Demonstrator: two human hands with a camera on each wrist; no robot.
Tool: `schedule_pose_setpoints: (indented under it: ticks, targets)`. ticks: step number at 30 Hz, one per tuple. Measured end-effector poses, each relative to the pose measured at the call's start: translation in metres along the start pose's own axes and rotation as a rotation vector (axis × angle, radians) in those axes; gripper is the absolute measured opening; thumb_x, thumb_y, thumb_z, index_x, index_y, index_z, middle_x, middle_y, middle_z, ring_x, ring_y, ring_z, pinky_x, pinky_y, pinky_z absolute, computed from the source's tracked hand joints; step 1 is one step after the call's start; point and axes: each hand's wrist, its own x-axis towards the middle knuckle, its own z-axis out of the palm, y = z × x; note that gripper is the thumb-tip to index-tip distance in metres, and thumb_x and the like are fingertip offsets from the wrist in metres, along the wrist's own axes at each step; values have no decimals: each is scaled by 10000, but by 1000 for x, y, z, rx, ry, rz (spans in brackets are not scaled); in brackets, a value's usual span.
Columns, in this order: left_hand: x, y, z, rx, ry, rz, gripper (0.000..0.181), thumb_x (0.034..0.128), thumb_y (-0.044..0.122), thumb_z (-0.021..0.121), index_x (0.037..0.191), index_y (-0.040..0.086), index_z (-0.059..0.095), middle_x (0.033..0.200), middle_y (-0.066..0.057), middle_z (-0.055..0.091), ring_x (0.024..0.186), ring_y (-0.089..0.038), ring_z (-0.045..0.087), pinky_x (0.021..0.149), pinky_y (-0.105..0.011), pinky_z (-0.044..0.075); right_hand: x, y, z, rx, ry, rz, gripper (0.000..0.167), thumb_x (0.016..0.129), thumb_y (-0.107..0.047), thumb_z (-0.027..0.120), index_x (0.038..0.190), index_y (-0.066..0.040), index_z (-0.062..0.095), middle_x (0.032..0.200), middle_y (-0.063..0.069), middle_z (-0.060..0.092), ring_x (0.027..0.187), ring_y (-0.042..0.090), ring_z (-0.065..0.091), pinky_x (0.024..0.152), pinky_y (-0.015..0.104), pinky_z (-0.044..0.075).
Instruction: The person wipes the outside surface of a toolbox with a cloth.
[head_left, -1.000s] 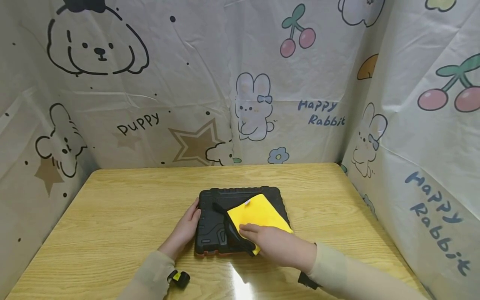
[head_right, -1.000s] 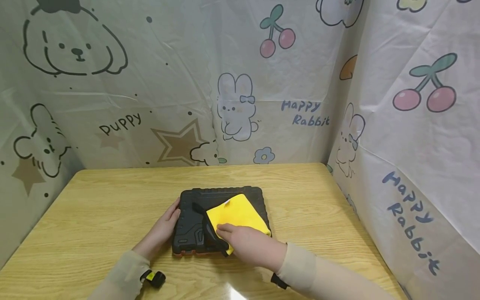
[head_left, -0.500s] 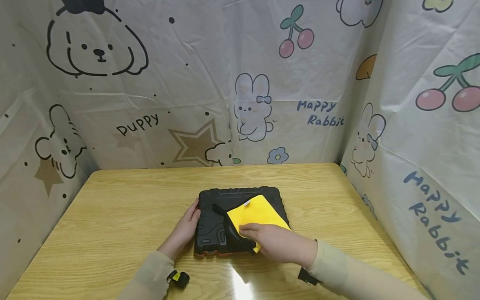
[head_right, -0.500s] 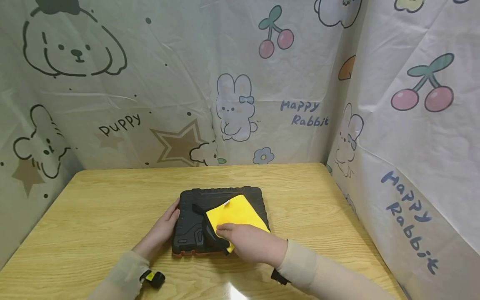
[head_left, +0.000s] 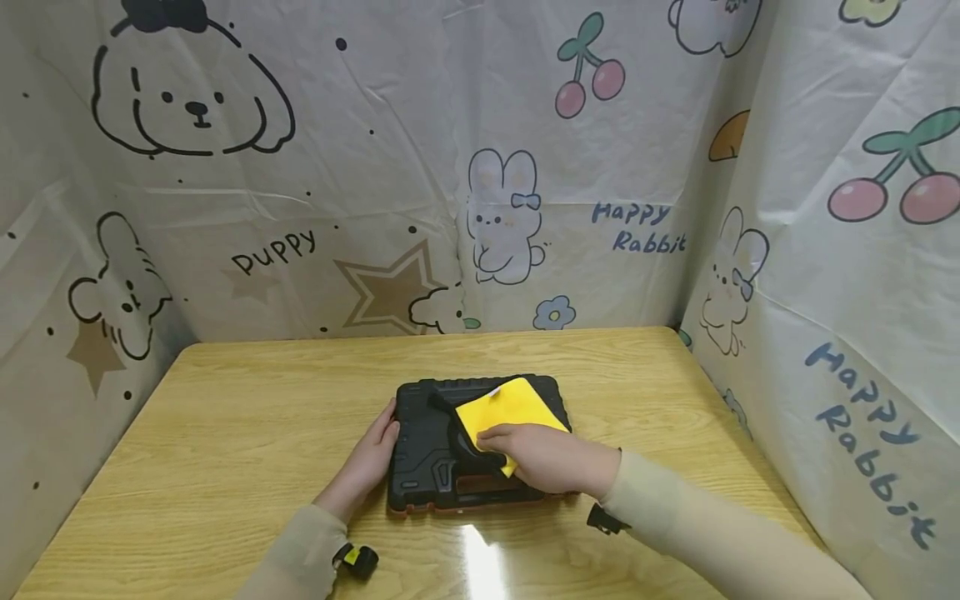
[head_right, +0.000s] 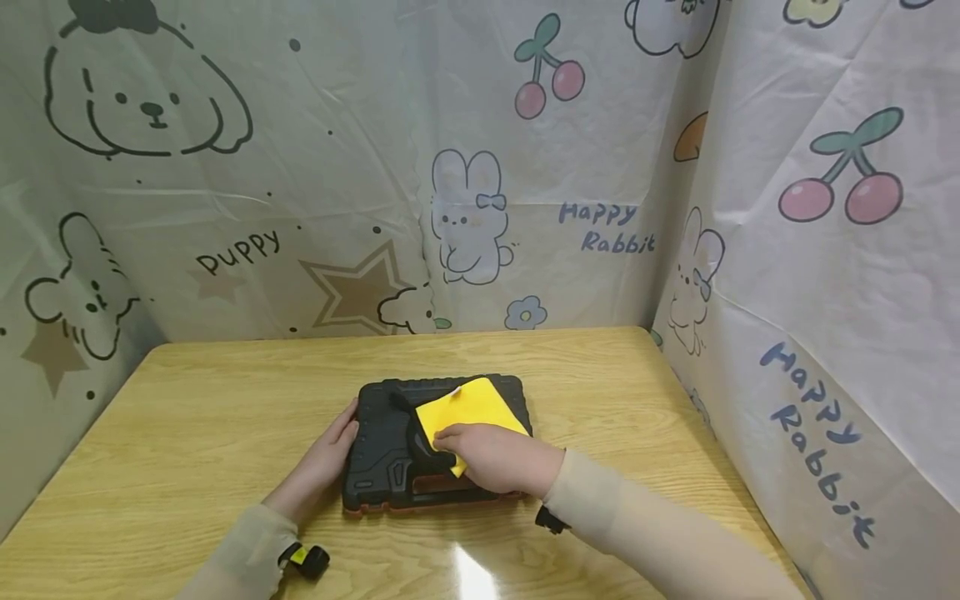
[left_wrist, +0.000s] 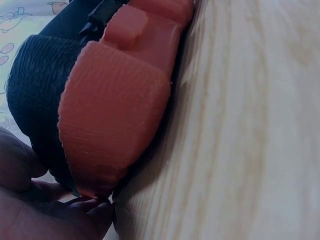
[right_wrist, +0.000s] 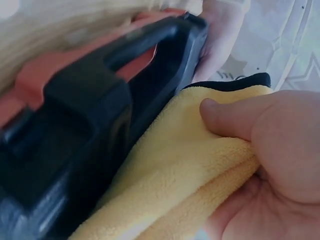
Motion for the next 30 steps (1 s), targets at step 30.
schedule_pose_setpoints:
  ticks: [30]
  targets:
    - [-1,2,1,-14,-11,2,577,1143,219,308,1665,79,107,1720,-227,84,1588,-429,46,1277,-609,82,39,61,-8,70,81,119,524,929,121,526,1437,5,578,1514,161,554,1426,305,511,1188,422,425]
